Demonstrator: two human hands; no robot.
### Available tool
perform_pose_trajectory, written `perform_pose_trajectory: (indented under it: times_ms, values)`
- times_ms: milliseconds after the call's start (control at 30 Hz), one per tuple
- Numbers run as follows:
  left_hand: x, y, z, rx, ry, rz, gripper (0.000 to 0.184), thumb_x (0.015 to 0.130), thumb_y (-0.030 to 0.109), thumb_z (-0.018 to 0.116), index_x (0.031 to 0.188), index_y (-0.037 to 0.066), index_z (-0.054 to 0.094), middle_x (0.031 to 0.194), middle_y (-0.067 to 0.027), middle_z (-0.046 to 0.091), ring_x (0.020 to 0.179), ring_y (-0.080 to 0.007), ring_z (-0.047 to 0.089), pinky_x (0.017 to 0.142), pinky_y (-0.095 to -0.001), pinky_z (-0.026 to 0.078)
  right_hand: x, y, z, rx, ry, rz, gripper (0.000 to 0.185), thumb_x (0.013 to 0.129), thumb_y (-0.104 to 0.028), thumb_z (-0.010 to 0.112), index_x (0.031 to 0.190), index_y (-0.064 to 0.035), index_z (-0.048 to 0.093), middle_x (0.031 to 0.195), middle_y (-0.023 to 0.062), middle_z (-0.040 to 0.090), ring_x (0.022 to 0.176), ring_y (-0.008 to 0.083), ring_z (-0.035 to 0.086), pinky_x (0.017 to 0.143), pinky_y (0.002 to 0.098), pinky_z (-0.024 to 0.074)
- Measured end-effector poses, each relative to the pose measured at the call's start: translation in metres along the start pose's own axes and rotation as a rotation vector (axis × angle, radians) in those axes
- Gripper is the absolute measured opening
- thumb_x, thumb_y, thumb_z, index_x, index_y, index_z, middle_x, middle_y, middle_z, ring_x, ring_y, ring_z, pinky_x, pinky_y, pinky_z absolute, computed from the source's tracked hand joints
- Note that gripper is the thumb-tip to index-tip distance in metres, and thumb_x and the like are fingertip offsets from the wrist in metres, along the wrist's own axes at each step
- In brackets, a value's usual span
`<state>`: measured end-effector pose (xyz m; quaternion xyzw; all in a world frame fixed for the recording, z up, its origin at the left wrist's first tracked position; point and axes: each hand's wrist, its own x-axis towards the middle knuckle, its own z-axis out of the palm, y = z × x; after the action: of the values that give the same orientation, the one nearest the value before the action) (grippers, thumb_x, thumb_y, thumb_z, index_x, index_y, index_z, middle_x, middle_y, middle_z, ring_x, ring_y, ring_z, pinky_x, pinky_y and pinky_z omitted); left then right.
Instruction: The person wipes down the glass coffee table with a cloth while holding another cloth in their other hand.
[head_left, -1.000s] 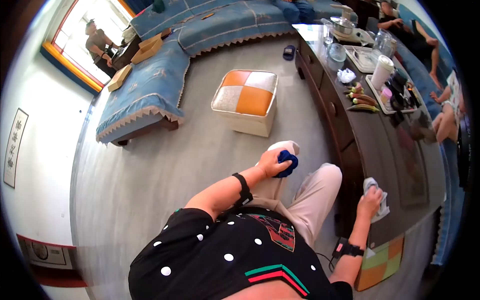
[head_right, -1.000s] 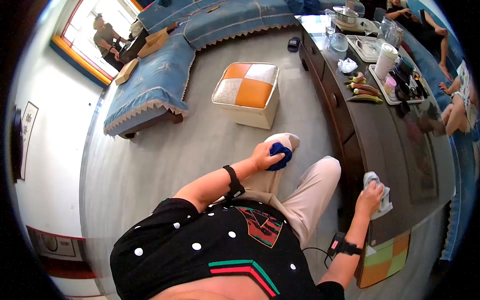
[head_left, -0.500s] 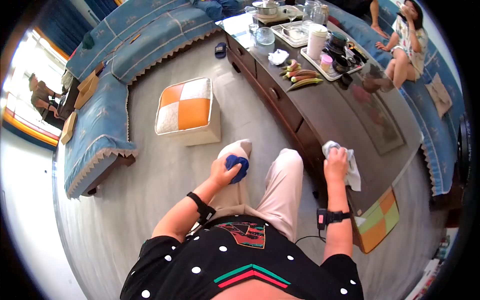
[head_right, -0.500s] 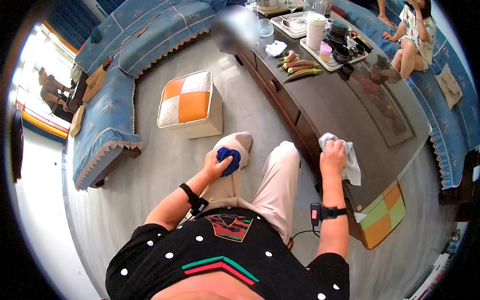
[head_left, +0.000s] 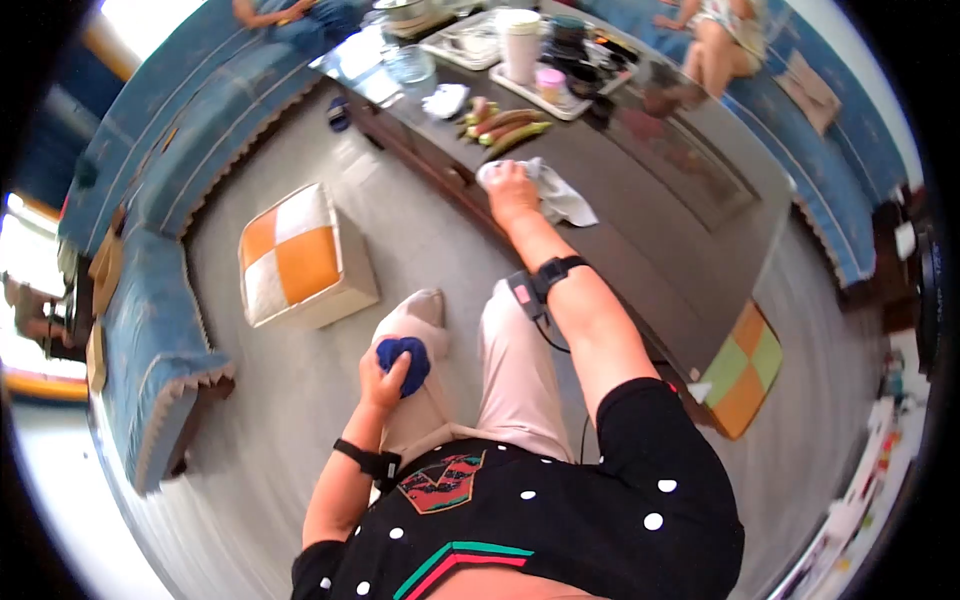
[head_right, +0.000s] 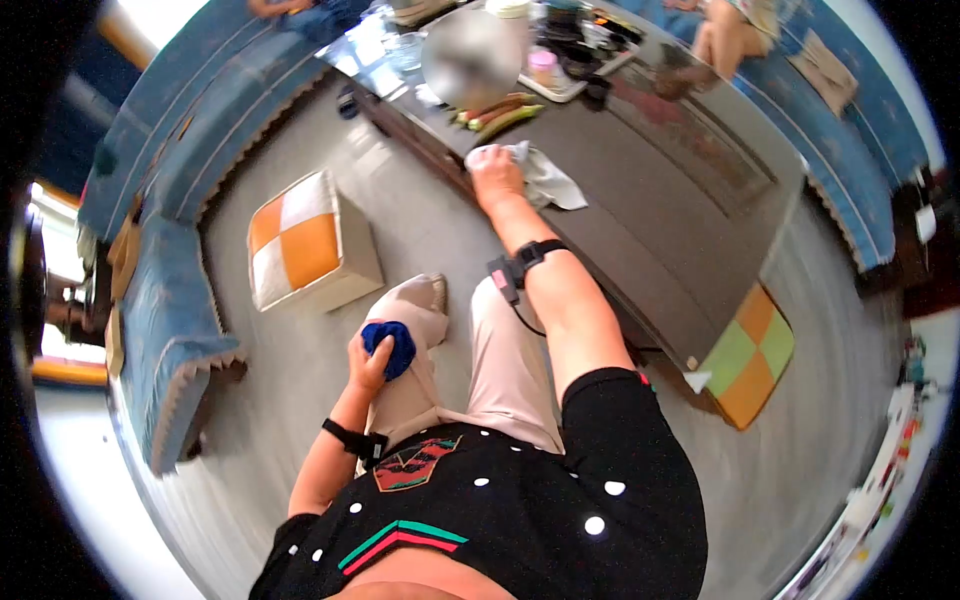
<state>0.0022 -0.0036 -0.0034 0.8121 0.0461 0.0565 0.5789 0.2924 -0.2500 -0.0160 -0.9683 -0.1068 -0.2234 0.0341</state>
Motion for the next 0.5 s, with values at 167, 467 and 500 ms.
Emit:
perform_pose_trajectory:
  times_ms: [167, 467, 500]
  values:
    - [0.002, -0.011, -0.002, 0.05, 0.005, 0.041, 0.032, 0.077, 0.022, 0.063, 0.098, -0.002, 0.06, 0.084, -0.0105, 0.063, 0.082, -0.019, 0.059, 0.079, -0.0321, 0.046, -0.042, 0.038, -0.042, 0.168, -0.124, -0.037, 0.025, 0.076, -0.021, 0.066, 0.097, -0.008, 0.06, 0.103, 0.0136, 0.054, 0.105, 0.0305, 0.054, 0.082, 0.0407, 0.0516]
    - [0.003, -0.005, 0.001, 0.037, 0.021, 0.126, 0.03, 0.079, 0.021, 0.061, 0.098, -0.002, 0.06, 0.084, -0.0095, 0.063, 0.082, -0.0176, 0.058, 0.08, -0.0317, 0.046, -0.18, 0.278, -0.104, -0.159, 0.021, 0.428, 0.034, 0.073, -0.034, 0.066, 0.098, -0.0109, 0.066, 0.095, 0.0098, 0.061, 0.095, 0.0286, 0.059, 0.08, 0.0449, 0.0474]
    - [0.003, -0.005, -0.001, 0.025, -0.007, 0.11, 0.029, 0.079, 0.02, 0.061, 0.097, -0.002, 0.06, 0.084, -0.0095, 0.063, 0.082, -0.0173, 0.058, 0.079, -0.0318, 0.046, -0.198, 0.301, -0.121, -0.172, 0.024, 0.476, 0.034, 0.073, -0.034, 0.066, 0.098, -0.0107, 0.065, 0.099, 0.0108, 0.061, 0.098, 0.0283, 0.058, 0.081, 0.0449, 0.047]
